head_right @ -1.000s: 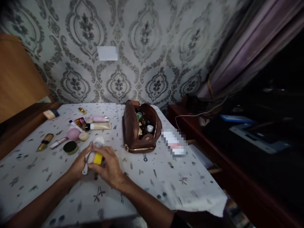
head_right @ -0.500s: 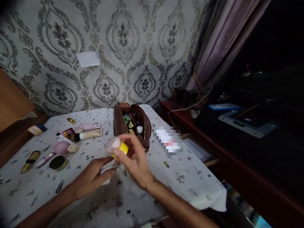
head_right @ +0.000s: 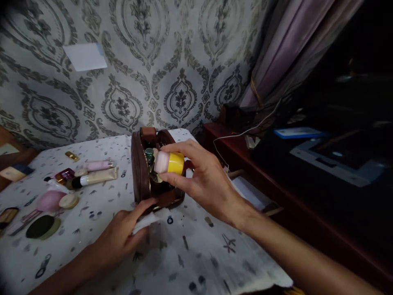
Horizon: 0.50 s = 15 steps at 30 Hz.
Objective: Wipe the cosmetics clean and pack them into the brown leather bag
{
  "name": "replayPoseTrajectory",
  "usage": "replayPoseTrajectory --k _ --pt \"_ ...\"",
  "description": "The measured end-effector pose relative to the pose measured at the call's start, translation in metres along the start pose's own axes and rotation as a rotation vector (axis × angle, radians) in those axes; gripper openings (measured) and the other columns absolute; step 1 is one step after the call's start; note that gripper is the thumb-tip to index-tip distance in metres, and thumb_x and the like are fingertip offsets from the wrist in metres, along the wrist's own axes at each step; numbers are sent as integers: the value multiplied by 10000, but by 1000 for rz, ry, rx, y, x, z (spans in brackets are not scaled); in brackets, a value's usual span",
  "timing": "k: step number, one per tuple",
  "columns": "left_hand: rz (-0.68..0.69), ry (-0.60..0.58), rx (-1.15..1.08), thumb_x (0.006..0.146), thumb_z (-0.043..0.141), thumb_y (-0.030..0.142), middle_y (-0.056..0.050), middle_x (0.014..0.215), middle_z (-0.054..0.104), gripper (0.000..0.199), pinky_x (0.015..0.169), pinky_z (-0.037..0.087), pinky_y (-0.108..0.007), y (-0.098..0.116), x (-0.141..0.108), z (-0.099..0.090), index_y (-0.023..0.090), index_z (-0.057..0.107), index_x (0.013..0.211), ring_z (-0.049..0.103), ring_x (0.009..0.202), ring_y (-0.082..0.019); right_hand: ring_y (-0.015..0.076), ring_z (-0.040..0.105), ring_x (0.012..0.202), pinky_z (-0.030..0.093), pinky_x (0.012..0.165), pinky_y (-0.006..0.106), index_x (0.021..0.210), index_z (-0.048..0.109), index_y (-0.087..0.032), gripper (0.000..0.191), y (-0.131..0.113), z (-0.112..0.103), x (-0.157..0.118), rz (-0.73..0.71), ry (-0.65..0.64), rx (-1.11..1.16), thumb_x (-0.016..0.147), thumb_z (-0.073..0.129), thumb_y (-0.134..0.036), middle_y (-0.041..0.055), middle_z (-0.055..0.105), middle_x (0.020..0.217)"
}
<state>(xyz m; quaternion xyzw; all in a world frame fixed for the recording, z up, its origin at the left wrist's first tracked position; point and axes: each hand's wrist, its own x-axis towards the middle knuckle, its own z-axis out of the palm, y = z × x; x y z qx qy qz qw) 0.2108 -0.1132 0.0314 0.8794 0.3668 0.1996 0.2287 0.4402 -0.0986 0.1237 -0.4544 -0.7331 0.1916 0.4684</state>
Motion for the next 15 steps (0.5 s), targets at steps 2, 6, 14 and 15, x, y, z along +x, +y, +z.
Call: replayPoseTrajectory --k 2,6,14,15 --pt "34 35 20 823 465 108 -68 1159 735 598 693 594 -314 -6 -3 4 245 417 1404 719 761 -181 204 628 889 515 754 322 1093 627 -218 307 1 -1 5 -58 -70 -145 813 728 -292 49 660 1020" --pt "139 111 174 816 456 91 -62 980 765 616 609 602 -322 -10 -2 9 194 374 1418 718 705 -200 158 591 808 454 655 252 1007 601 -196 202 0 -1 16 -155 -355 -370 828 695 -184 42 622 990" --pt "215 193 301 822 425 87 -67 879 762 555 513 579 -282 -8 3 11 160 401 1371 715 638 -192 131 548 705 386 578 239 887 587 -150 82 -2 12 29 -83 -766 -511 857 659 -127 48 585 928" --pt "214 196 290 829 425 92 -65 880 763 553 513 578 -276 -9 3 12 166 399 1376 714 639 -188 134 552 711 395 589 245 884 585 -147 79 -1 14 29 -75 -789 -496 859 657 -128 52 586 933"
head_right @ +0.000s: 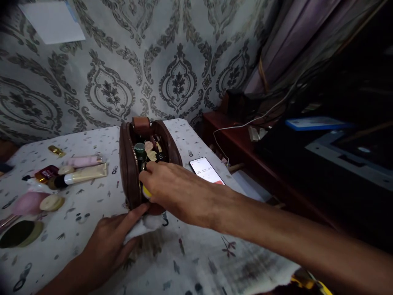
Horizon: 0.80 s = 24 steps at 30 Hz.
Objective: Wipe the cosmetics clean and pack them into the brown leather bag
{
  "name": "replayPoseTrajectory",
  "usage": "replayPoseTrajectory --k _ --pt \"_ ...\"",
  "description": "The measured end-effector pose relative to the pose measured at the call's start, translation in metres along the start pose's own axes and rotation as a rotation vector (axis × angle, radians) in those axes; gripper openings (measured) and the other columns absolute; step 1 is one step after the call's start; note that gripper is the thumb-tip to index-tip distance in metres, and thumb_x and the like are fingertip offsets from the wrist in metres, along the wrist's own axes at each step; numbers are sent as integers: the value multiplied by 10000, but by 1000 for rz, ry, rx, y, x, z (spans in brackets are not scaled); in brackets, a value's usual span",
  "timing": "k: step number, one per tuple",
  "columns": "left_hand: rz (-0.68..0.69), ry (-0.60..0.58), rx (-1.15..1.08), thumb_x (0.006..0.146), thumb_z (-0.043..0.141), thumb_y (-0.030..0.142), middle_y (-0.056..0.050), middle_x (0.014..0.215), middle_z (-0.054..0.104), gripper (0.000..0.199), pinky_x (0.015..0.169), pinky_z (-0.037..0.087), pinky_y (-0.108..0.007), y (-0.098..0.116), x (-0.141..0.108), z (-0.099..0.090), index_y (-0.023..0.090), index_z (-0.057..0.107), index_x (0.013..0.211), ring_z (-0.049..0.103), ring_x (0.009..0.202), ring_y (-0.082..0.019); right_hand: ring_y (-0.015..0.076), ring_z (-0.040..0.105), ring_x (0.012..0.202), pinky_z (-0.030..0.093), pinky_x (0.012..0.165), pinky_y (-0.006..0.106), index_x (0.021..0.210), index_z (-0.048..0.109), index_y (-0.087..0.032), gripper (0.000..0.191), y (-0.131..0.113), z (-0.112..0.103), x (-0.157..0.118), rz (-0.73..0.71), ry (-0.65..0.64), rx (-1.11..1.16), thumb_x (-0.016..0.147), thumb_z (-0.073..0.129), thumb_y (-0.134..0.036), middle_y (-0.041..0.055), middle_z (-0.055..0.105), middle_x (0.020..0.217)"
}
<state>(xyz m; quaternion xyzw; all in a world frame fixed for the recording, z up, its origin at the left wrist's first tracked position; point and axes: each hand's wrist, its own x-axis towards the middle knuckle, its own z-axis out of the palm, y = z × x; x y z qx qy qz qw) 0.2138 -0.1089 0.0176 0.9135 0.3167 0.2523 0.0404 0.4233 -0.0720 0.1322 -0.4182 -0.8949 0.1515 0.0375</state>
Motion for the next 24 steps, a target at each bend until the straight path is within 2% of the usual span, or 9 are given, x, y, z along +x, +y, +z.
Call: replayPoseTrajectory --k 8,11,15,18,21,24 --pt "12 18 -96 874 427 125 -88 921 763 476 545 598 -296 -1 -2 -1 154 420 1349 724 671 -195 202 607 930 471 778 309 893 575 -148 141 7 10 19 -76 -41 40 805 660 -79 74 624 1018" --pt "18 11 -93 881 426 125 -84 910 765 469 552 598 -290 0 0 -4 158 419 1349 730 672 -196 188 616 870 454 709 274 883 566 -147 135 7 8 24 -28 -118 83 802 644 -72 67 651 966" --pt "22 8 -106 874 427 121 -76 904 768 501 556 594 -277 2 0 -5 167 395 1372 728 659 -189 144 594 703 377 552 228 990 541 -137 199 8 11 27 59 -232 155 813 615 -85 38 647 849" --pt "14 5 -109 861 425 121 -75 899 771 542 537 588 -281 3 -1 -3 166 369 1398 727 653 -195 151 600 715 360 540 222 923 579 -136 128 12 20 30 77 -178 128 803 614 -109 49 645 842" --pt "-2 -6 -116 853 425 115 -57 864 768 586 536 581 -275 4 -3 -2 175 341 1430 719 641 -190 179 621 802 392 592 236 803 618 -121 27 12 29 33 47 -115 46 786 624 -100 92 662 918" --pt "-4 -9 -132 860 427 117 -48 851 765 614 544 577 -271 5 -4 -1 184 313 1460 714 638 -186 191 630 823 414 621 253 755 651 -89 51 7 32 36 44 -96 -48 768 623 -48 146 668 1014"
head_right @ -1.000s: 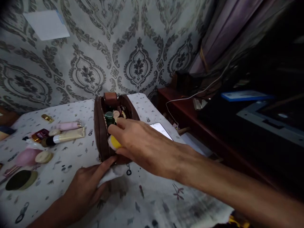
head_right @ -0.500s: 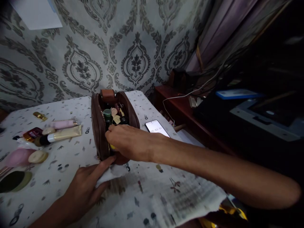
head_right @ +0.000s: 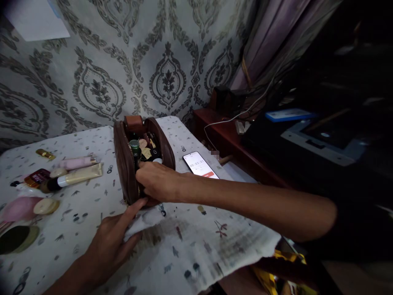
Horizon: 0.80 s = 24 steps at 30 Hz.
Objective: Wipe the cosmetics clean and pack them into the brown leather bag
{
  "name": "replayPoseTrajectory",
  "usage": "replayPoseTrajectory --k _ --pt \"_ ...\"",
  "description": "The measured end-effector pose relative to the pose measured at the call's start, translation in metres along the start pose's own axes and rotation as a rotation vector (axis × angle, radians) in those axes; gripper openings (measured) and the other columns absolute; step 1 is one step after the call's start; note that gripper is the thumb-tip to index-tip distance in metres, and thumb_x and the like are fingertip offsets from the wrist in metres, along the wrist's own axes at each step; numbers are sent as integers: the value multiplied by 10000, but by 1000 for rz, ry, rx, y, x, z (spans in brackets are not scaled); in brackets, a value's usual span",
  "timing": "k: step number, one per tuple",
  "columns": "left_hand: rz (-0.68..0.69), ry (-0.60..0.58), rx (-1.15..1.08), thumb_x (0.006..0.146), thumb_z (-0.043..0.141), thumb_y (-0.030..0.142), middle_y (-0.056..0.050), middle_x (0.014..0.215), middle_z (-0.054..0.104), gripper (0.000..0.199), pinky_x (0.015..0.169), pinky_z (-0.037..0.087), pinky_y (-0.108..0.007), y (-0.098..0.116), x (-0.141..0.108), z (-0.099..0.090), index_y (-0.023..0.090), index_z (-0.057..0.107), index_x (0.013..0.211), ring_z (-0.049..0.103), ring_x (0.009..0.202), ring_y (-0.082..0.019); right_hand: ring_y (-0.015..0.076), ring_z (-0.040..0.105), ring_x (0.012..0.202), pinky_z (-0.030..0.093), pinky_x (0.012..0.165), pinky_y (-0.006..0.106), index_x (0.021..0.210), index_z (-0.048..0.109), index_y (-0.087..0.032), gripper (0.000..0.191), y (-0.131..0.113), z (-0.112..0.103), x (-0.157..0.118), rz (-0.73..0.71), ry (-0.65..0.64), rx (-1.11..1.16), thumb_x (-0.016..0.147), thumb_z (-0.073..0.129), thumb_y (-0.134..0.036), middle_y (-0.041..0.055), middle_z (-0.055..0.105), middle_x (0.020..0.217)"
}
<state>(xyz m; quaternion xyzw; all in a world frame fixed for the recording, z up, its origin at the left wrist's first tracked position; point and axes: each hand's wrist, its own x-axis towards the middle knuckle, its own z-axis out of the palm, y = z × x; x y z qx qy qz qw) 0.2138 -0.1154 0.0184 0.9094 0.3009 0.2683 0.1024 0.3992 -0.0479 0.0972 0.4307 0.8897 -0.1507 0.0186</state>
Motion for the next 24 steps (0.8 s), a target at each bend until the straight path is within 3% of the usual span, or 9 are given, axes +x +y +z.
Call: replayPoseTrajectory --k 3,8,12,16,24 --pt "4 -4 0 861 425 117 -52 873 769 640 552 578 -272 -1 -1 1 190 281 1480 718 650 -188 178 617 748 402 595 262 706 668 -82 93 -1 2 4 -15 -5 -25 775 619 -43 142 687 926" --pt "-1 -20 3 868 441 138 -58 911 769 655 575 581 -265 -6 -3 2 196 264 1496 720 676 -185 126 511 564 341 515 253 615 654 -124 152 8 6 2 -155 -73 23 764 683 -134 38 626 639" --pt "0 -10 -17 877 436 139 -68 941 773 608 580 590 -271 -7 -4 2 192 310 1469 731 701 -189 114 521 623 331 556 247 684 663 -102 192 5 2 -13 -235 -140 5 822 550 -33 64 667 747" --pt "13 3 7 887 408 134 -67 915 776 607 552 589 -282 -5 -2 2 193 287 1479 738 683 -200 122 540 661 324 562 249 749 666 -105 226 -2 -3 -27 -191 -177 21 762 514 61 71 677 808" --pt "60 34 65 921 370 151 -68 845 767 634 511 578 -274 -5 -4 5 173 192 1529 728 637 -202 145 563 679 334 554 252 937 660 -121 280 -5 -5 -36 -112 -222 101 770 508 44 73 679 881"
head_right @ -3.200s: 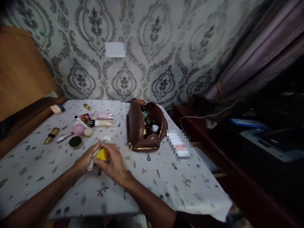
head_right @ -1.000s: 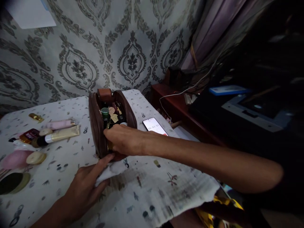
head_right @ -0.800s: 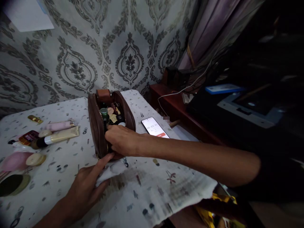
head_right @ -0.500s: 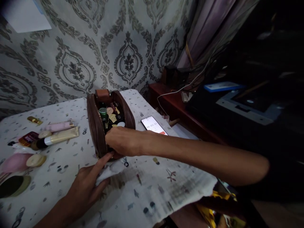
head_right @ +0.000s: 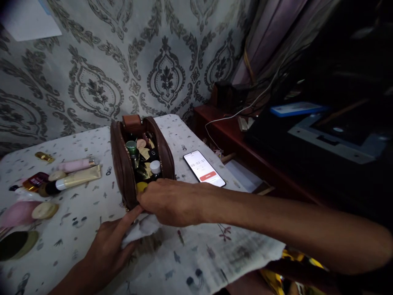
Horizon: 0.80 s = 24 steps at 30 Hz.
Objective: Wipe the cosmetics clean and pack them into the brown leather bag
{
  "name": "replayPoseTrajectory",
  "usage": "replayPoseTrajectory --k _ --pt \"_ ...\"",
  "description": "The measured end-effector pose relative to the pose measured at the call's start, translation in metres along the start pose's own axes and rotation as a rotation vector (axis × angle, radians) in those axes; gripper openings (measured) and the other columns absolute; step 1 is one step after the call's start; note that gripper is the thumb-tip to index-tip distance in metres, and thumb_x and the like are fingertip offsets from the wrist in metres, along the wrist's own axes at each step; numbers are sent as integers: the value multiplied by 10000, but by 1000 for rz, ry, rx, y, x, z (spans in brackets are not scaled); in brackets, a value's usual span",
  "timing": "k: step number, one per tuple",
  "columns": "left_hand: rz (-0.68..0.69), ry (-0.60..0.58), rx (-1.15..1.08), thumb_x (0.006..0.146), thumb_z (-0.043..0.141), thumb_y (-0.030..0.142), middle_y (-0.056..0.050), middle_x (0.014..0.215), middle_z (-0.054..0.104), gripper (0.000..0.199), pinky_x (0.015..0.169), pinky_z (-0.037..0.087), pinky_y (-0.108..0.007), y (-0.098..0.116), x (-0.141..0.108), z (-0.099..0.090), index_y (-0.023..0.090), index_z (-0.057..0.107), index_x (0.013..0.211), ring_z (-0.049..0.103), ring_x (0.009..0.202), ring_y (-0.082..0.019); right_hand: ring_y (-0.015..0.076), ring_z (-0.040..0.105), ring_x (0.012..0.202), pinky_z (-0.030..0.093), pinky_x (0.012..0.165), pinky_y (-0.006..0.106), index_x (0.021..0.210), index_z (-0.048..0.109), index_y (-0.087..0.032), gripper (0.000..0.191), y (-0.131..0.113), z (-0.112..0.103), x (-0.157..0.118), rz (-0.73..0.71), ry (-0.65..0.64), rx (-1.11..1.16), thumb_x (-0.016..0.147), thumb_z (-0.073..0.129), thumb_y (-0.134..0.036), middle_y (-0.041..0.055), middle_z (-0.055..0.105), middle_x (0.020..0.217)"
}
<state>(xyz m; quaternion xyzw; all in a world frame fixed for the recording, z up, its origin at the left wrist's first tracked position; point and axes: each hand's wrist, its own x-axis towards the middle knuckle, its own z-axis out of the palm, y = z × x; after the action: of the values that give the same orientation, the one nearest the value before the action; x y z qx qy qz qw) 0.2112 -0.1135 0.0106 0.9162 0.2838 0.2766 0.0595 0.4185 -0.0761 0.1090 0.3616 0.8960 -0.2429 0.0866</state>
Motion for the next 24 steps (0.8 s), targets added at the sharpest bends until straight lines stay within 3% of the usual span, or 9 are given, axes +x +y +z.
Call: replayPoseTrajectory --k 9,14,18,21,24 --pt "9 -42 -16 905 393 144 -110 935 770 675 546 600 -304 -8 -4 6 170 170 1543 749 721 -221 130 527 731 383 644 247 741 593 -141 192 15 10 6 -85 141 120 802 528 29 42 623 858" --pt "-17 -55 -55 876 407 128 -105 947 770 659 551 603 -319 -8 -6 9 173 243 1513 742 712 -220 118 511 715 378 614 230 770 595 -127 99 17 7 18 -47 230 123 773 664 -56 34 588 855" --pt "-34 -52 -30 871 406 119 -100 978 773 646 579 605 -306 -6 -3 5 178 260 1497 744 734 -212 101 489 603 325 537 230 720 636 -102 98 6 -8 27 48 117 19 707 708 -37 10 597 708" --pt "-28 -46 -24 875 406 120 -101 1035 769 645 607 605 -291 -5 -1 2 182 256 1499 746 759 -203 106 492 561 320 523 236 707 670 -90 48 3 -20 35 11 19 -37 699 693 -49 4 591 619" --pt "-33 -42 -26 869 421 122 -103 1103 755 658 634 605 -288 -4 -1 1 189 249 1500 745 785 -200 137 552 593 357 540 246 751 700 -56 58 3 -27 42 -9 -78 -114 712 658 -52 54 640 654"
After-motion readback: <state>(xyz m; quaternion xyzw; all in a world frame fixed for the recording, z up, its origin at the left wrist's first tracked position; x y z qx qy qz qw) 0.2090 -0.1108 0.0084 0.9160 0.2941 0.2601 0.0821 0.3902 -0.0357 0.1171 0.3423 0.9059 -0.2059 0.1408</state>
